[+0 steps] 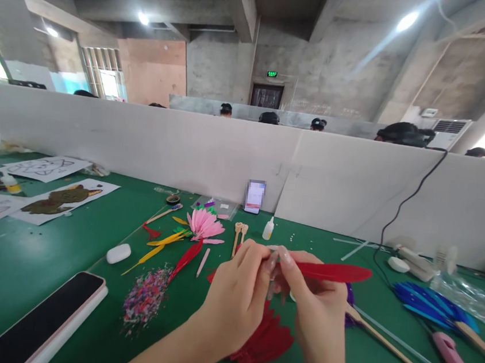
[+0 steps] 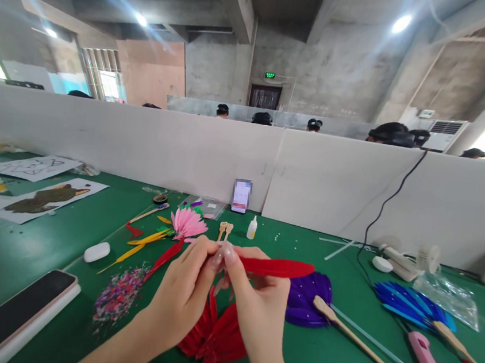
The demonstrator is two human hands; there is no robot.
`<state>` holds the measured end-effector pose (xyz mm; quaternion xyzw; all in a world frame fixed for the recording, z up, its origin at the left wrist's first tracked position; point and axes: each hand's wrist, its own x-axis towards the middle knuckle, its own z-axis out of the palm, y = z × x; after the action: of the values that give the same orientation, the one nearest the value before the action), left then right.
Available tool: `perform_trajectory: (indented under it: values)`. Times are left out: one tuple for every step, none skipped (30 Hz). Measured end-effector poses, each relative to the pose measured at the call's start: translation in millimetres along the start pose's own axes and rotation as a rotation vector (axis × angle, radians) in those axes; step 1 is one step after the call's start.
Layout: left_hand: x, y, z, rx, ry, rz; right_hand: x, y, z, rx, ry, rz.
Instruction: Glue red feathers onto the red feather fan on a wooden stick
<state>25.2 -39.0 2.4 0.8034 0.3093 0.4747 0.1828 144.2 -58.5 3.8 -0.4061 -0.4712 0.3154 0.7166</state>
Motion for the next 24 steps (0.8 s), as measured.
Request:
perform_trajectory:
  values:
    - [0.0,-0.3,0.2,0.023,0.004,0.007,0.5,-0.4,-0.8,0.014,0.003,0.017]
    - [0.1,-0.9,0.2,0.045,0.01,0.012,1.1,-0.8,-1.6,0.026,0.003,0.034]
    - [0.2,-1.5,0.0,0.066,0.017,0.016,1.8,-1.1,-2.3,0.037,-0.001,0.05]
    - [0.3,-2.3,-0.6,0.085,0.027,0.02,2.4,-1.3,-2.9,0.042,-0.012,0.064]
    - [0.4,-3.1,-1.5,0.099,0.036,0.024,3.0,-1.5,-3.5,0.039,-0.026,0.076]
    - [0.5,-3.9,-2.5,0.108,0.043,0.028,3.4,-1.7,-4.0,0.03,-0.039,0.088]
    - [0.6,-4.7,-3.6,0.112,0.048,0.031,3.5,-1.9,-4.5,0.015,-0.049,0.099]
    - [0.7,-5.3,-4.6,0.112,0.051,0.033,3.5,-2.0,-5.0,-0.003,-0.054,0.109]
    - [0.7,-5.7,-5.6,0.105,0.05,0.034,3.4,-2.2,-5.5,-0.021,-0.056,0.117]
    - [0.6,-6.0,-6.5,0.095,0.045,0.034,3.2,-2.4,-5.9,-0.034,-0.052,0.124]
    - [0.6,-6.1,-7.2,0.082,0.038,0.032,2.9,-2.6,-6.4,-0.045,-0.047,0.131]
    - [0.5,-6.0,-7.8,0.07,0.03,0.03,2.7,-2.8,-6.7,-0.052,-0.045,0.133]
    - [0.5,-5.9,-8.3,0.059,0.022,0.026,2.4,-3.1,-6.8,-0.06,-0.045,0.137]
    - [0.5,-5.7,-8.7,0.05,0.015,0.023,2.1,-3.3,-6.8,-0.067,-0.041,0.14]
    - [0.7,-5.5,-9.0,0.045,0.01,0.02,1.7,-3.5,-6.5,-0.076,-0.032,0.144]
    - [0.8,-5.4,-9.3,0.044,0.01,0.018,1.4,-3.7,-5.9,-0.083,-0.019,0.147]
    - [1.1,-5.1,-9.5,0.046,0.014,0.02,1.0,-3.9,-5.1,-0.091,-0.001,0.149]
    - [1.4,-4.9,-9.7,0.049,0.021,0.023,0.6,-3.9,-4.2,-0.096,0.016,0.149]
    - [1.7,-4.6,-9.9,0.051,0.03,0.027,0.1,-3.7,-3.1,-0.096,0.033,0.146]
    - [2.0,-4.2,-10.0,0.051,0.036,0.027,-0.4,-3.4,-1.9,-0.089,0.042,0.14]
    - [2.2,-3.8,-10.2,0.048,0.04,0.027,-0.9,-2.8,-0.9,-0.077,0.041,0.132]
    - [2.4,-3.3,-10.3,0.043,0.044,0.027,-1.6,-2.0,0.0,-0.058,0.034,0.121]
    - [2.5,-2.7,-10.5,0.036,0.048,0.026,-2.3,-1.0,0.8,-0.032,0.026,0.114]
    - [2.5,-2.2,-10.7,0.03,0.054,0.026,-3.1,0.0,1.2,-0.001,0.019,0.108]
